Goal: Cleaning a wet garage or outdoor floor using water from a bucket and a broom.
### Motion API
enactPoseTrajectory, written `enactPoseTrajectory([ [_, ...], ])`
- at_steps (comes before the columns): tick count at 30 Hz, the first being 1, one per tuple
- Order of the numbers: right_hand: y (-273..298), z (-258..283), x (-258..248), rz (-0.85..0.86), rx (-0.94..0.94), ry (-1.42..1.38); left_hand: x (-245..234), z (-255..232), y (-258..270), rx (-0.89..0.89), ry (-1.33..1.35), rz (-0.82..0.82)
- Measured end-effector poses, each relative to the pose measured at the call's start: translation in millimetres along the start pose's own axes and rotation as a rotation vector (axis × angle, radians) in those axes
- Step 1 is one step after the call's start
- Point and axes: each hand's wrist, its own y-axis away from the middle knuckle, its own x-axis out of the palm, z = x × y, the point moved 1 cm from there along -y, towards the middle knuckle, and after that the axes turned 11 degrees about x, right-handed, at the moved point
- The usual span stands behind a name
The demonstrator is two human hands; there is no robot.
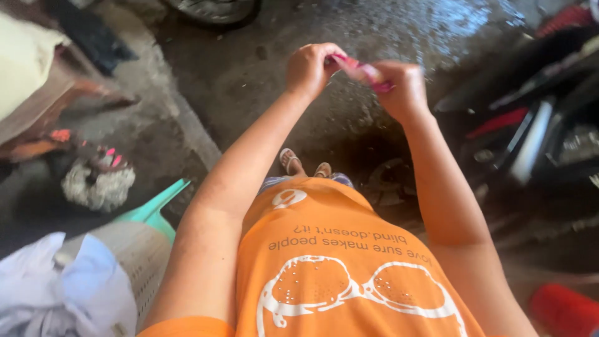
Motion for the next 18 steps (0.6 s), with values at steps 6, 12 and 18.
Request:
enactPoseTrajectory([
  [6, 59.2, -30.1, -35.0, -0.155, 0.067, -0.011, 61.9, -37.2, -3.3, 0.025, 0.045, 0.116],
  [12, 115.6, -57.3, -50.2, -0.222, 0.124, -0.08, 94.9, -87.0, 9.1, 0.003, 0.063, 0.204],
  [18, 157.0, -101.8, -35.5, -0.283, 0.567, -0.956, 100.0, -108.7, 14.4, 0.063, 0.397, 0.134],
])
